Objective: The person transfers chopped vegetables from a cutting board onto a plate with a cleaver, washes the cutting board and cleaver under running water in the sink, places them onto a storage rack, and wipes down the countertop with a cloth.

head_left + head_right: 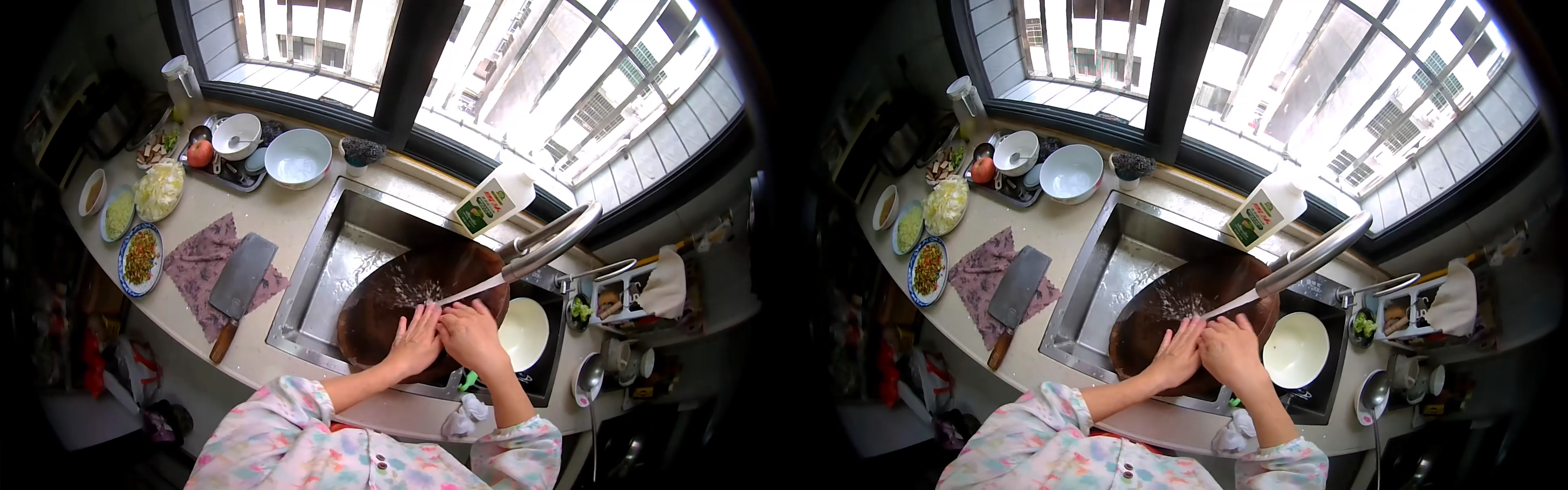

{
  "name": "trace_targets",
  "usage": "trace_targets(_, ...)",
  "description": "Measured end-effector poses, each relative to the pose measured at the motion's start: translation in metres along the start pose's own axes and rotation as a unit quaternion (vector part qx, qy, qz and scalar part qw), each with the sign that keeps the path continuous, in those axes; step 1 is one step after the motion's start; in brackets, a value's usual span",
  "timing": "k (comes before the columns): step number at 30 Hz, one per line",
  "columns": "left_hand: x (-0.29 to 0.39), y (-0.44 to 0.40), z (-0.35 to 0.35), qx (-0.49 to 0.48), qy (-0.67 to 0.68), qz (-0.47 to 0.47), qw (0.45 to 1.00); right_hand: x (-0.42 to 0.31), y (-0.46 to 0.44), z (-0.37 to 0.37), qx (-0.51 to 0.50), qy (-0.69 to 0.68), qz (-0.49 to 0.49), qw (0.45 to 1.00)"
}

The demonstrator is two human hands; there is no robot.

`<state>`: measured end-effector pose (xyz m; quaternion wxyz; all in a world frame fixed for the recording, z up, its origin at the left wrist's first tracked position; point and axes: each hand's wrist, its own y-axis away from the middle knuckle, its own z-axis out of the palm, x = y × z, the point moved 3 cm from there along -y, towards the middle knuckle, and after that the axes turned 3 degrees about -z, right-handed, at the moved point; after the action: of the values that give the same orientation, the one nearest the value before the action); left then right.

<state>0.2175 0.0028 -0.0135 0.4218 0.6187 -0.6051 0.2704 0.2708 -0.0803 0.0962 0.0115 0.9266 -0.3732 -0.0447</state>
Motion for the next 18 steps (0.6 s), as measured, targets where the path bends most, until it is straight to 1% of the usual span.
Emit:
trace_targets(1,0.002,0.0,-0.004,-0.017,0.004,0.003,1.0,0.003,0.004,-0.006,0.033,0.034,-0.005,0.999)
trace_targets(3,-0.001,0.003,-0.015,-0.055,0.01,0.006,0.998,0.028,0.006,-0.004,0.06,0.032,0.012,0.998)
trace_targets(4,-0.012,0.002,-0.019,-0.072,-0.006,-0.023,0.997,0.035,0.005,-0.004,0.069,0.028,0.03,0.997)
trace_targets(5,-0.033,-0.001,-0.021,-0.079,-0.009,-0.075,0.994,0.034,0.004,-0.007,0.053,0.034,0.079,0.995)
trace_targets(6,-0.053,-0.002,-0.024,-0.086,-0.013,-0.126,0.988,0.04,0.003,-0.005,0.131,-0.023,0.104,0.986)
trace_targets(8,-0.086,0.006,-0.042,-0.064,0.0,-0.256,0.964,0.061,0.001,0.01,0.285,-0.134,0.154,0.937)
trace_targets(9,-0.129,0.006,-0.038,-0.027,0.027,-0.298,0.954,0.073,0.001,0.007,0.287,-0.201,0.201,0.914)
trace_targets(10,-0.181,0.004,-0.024,0.01,0.055,-0.341,0.938,0.095,0.004,0.02,0.28,-0.198,0.263,0.902)
trace_targets(11,-0.225,0.001,-0.006,0.021,0.182,-0.359,0.915,0.12,0.005,0.039,0.266,-0.296,0.331,0.856)
trace_targets(12,-0.25,0.0,0.005,0.031,0.304,-0.371,0.877,0.137,0.008,0.053,0.247,-0.389,0.395,0.794)
trace_targets(13,-0.237,-0.001,0.002,0.047,0.357,-0.362,0.86,0.144,0.006,0.056,0.182,-0.511,0.42,0.728)
trace_targets(14,-0.225,-0.002,-0.001,0.052,0.405,-0.382,0.829,0.146,0.003,0.059,0.112,-0.619,0.434,0.645)
trace_targets(15,-0.213,-0.006,-0.005,0.057,0.453,-0.398,0.796,0.144,-0.003,0.063,0.144,-0.661,0.398,0.619)
trace_targets(16,-0.208,-0.011,-0.007,0.061,0.499,-0.412,0.76,0.143,-0.004,0.065,0.167,-0.671,0.384,0.613)
trace_targets(18,-0.212,-0.019,-0.006,0.081,0.535,-0.439,0.717,0.136,-0.001,0.065,0.212,-0.686,0.36,0.596)
